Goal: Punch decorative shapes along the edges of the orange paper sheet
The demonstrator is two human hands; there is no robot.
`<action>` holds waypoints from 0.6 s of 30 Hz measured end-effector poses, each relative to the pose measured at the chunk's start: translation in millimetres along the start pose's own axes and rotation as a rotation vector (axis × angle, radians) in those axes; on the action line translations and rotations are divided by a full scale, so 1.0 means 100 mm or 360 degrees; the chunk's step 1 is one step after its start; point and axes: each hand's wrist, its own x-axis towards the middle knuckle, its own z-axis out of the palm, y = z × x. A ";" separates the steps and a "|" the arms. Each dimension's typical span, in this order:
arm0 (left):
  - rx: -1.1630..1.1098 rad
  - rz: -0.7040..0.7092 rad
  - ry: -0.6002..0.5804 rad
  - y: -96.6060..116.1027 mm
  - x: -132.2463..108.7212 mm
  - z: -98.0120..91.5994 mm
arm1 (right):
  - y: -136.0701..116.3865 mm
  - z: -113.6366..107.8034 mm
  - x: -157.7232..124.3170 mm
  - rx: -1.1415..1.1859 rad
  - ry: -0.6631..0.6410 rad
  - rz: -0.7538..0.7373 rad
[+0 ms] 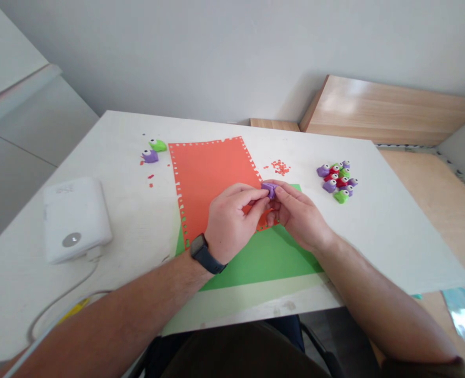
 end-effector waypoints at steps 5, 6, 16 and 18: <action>-0.0005 -0.0028 -0.0053 0.00 0.01 0.00 | 0.02 0.00 0.00 -0.0060 0.0026 -0.0025; -0.0017 -0.0029 -0.0055 0.00 0.01 0.00 | 0.03 0.00 0.00 -0.0070 0.0032 -0.0025; -0.0066 -0.0042 -0.0084 -0.03 0.02 0.02 | 0.04 -0.01 0.01 -0.0053 0.0028 0.0002; -0.0069 -0.0051 -0.0085 -0.03 0.02 0.02 | 0.04 -0.01 0.01 -0.0040 0.0017 0.0007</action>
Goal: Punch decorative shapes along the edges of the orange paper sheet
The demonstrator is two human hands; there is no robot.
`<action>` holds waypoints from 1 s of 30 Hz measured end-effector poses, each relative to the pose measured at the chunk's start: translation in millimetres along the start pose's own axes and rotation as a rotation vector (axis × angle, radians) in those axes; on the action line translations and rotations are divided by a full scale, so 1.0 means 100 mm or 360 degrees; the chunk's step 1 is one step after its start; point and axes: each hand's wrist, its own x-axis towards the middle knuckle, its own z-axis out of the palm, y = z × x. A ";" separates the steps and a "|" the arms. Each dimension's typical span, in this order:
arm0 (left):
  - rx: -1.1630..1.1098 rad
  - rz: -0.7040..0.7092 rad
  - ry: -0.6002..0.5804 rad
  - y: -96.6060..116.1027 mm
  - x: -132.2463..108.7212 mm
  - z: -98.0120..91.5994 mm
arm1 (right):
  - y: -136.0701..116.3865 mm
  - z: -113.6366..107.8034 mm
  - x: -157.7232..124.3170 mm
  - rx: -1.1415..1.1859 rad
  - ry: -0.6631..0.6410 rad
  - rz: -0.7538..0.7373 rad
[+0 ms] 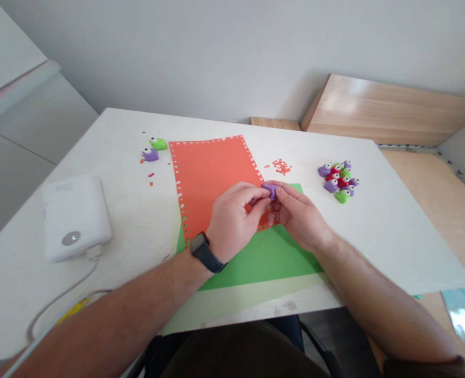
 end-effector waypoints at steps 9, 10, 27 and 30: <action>-0.0014 -0.0030 -0.0017 0.02 -0.02 -0.01 | -0.03 0.02 -0.01 0.0022 -0.0021 0.0023; -0.0011 -0.0022 -0.0004 0.03 -0.02 0.00 | -0.04 0.02 -0.02 0.0025 -0.0017 0.0025; 0.0110 0.0067 0.0050 0.03 -0.02 -0.02 | -0.02 0.02 -0.01 0.0001 0.0013 -0.0019; 0.0080 0.0061 0.0034 0.02 -0.02 -0.01 | -0.01 0.01 -0.01 -0.0019 0.0032 -0.0033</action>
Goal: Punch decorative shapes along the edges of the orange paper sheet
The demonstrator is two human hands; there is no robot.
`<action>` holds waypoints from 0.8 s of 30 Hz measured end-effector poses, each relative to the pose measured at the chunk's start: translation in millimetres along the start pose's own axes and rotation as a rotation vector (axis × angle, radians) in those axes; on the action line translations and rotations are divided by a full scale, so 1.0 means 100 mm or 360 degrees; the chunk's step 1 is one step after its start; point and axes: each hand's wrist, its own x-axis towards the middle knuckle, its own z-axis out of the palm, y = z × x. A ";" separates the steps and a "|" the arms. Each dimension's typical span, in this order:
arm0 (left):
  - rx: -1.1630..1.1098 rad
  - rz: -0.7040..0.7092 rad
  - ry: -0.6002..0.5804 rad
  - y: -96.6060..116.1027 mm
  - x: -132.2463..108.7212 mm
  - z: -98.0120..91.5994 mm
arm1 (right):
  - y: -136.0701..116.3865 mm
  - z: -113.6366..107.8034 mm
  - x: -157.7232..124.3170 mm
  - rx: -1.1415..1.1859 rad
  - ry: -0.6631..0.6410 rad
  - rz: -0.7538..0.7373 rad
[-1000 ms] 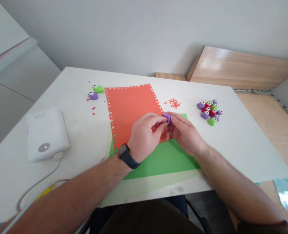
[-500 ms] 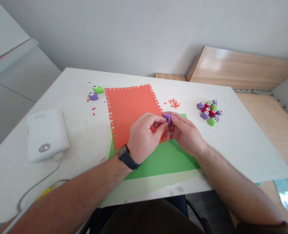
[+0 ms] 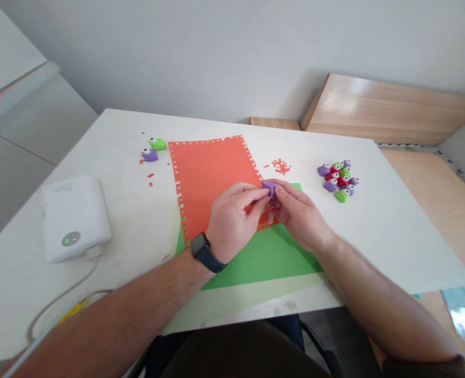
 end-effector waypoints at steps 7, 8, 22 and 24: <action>-0.0073 0.0002 -0.0009 -0.03 0.01 0.01 | 0.01 0.01 0.01 0.0004 0.0008 -0.0005; -0.0075 0.0000 -0.0012 -0.03 0.01 0.01 | 0.01 0.01 0.01 0.0013 0.0004 -0.0006; -0.0077 -0.0088 -0.0072 0.00 0.00 -0.01 | -0.03 0.02 -0.01 0.0042 -0.0030 0.0051; -0.0072 -0.0100 -0.0066 0.00 0.00 -0.01 | -0.04 0.02 -0.01 0.0044 -0.0046 0.0058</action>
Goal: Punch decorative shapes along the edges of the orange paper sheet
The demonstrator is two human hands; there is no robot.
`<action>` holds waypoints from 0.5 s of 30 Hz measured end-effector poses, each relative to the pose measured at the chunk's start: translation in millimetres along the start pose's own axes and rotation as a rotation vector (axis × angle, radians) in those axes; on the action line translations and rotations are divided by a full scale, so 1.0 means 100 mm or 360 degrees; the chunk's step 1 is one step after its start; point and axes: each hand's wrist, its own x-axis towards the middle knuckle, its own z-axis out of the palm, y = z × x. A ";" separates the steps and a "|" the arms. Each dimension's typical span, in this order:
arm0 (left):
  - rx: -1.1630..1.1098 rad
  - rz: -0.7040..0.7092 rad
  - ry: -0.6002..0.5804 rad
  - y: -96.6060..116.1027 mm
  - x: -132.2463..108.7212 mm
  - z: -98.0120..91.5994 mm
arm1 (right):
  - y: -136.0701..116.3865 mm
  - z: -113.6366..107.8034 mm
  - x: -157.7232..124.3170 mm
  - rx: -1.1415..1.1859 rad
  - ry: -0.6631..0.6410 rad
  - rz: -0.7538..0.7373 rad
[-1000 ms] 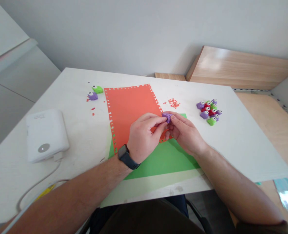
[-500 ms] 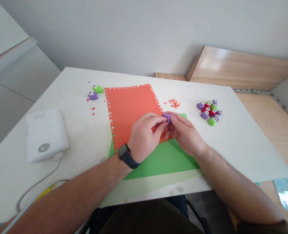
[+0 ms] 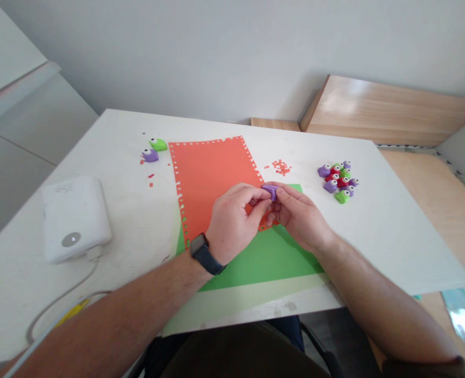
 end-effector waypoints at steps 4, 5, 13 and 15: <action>0.0009 -0.0032 0.0059 0.01 0.00 0.00 | -0.02 0.00 0.00 0.0019 -0.0028 0.0012; 0.0015 -0.0041 0.0080 0.02 0.00 0.00 | -0.03 0.00 -0.01 0.0018 -0.0031 0.0012; 0.0085 -0.0041 0.0062 0.00 0.01 -0.01 | -0.04 -0.01 0.00 -0.0032 -0.0071 0.0001; 0.0075 -0.0021 0.0038 -0.01 0.00 -0.01 | -0.04 -0.01 0.00 -0.0050 -0.0074 0.0003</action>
